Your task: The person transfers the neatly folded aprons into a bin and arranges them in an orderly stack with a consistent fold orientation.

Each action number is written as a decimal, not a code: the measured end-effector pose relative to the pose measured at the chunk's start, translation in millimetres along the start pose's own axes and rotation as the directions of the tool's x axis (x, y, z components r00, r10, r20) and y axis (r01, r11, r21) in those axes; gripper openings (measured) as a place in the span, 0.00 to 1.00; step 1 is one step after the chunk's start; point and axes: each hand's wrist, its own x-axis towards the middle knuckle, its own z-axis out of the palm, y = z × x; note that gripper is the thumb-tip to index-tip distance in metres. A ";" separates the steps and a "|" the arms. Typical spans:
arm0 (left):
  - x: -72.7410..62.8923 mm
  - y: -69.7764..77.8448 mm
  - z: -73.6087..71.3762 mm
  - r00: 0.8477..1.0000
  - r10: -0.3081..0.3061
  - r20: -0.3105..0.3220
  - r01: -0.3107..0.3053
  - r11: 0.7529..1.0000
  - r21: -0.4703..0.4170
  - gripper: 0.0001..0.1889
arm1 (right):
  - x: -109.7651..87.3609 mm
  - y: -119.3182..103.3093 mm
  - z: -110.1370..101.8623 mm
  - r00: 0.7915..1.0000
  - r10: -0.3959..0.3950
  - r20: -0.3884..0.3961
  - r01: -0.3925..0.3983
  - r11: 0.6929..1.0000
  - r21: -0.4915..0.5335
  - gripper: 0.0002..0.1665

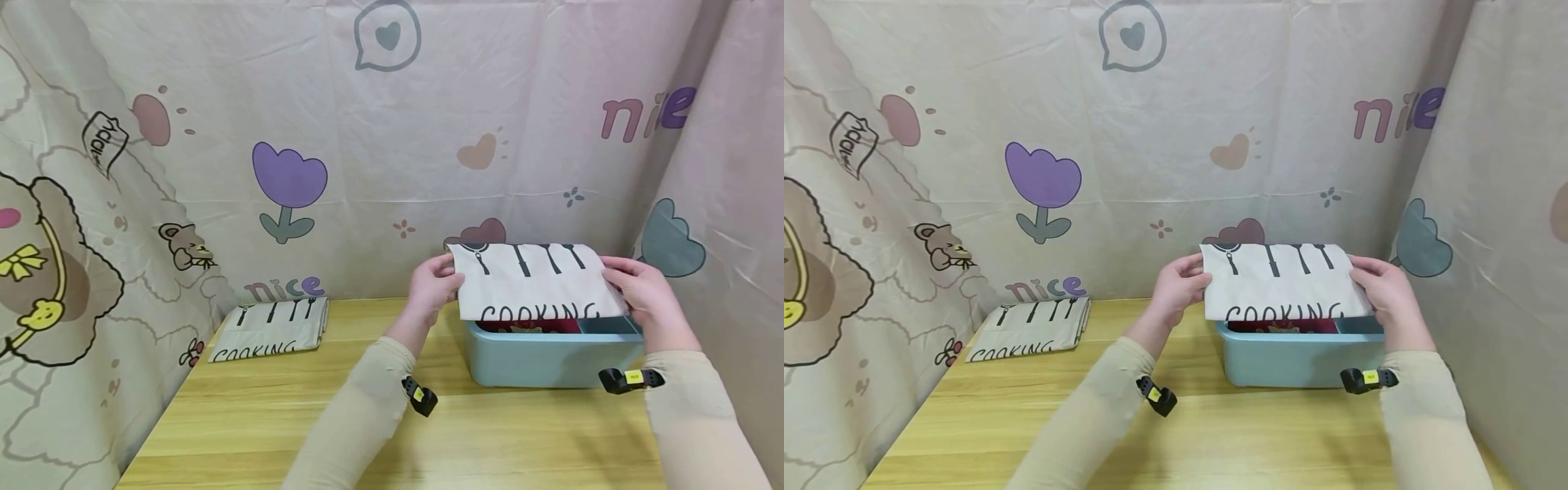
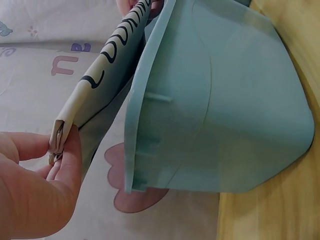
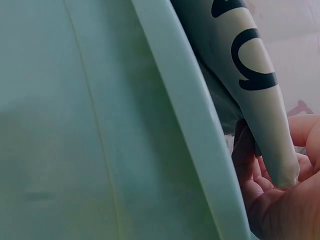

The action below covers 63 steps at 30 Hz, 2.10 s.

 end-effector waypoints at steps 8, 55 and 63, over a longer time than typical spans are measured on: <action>2.1 -6.8 16.0 0.999 -0.020 -0.036 0.022 0.998 0.058 0.27 | 3.6 9.6 -7.7 0.999 0.003 -0.045 -0.007 0.996 -0.085 0.34; -18.2 14.2 6.3 0.970 0.072 0.232 -0.179 0.857 0.483 0.25 | -13.1 -3.0 10.7 0.943 -0.293 0.157 0.332 0.807 -0.489 0.29; -26.4 15.4 0.3 0.958 0.102 0.269 -0.244 0.787 0.567 0.24 | -18.0 -13.8 22.9 0.903 -0.394 0.170 0.425 0.765 -0.484 0.27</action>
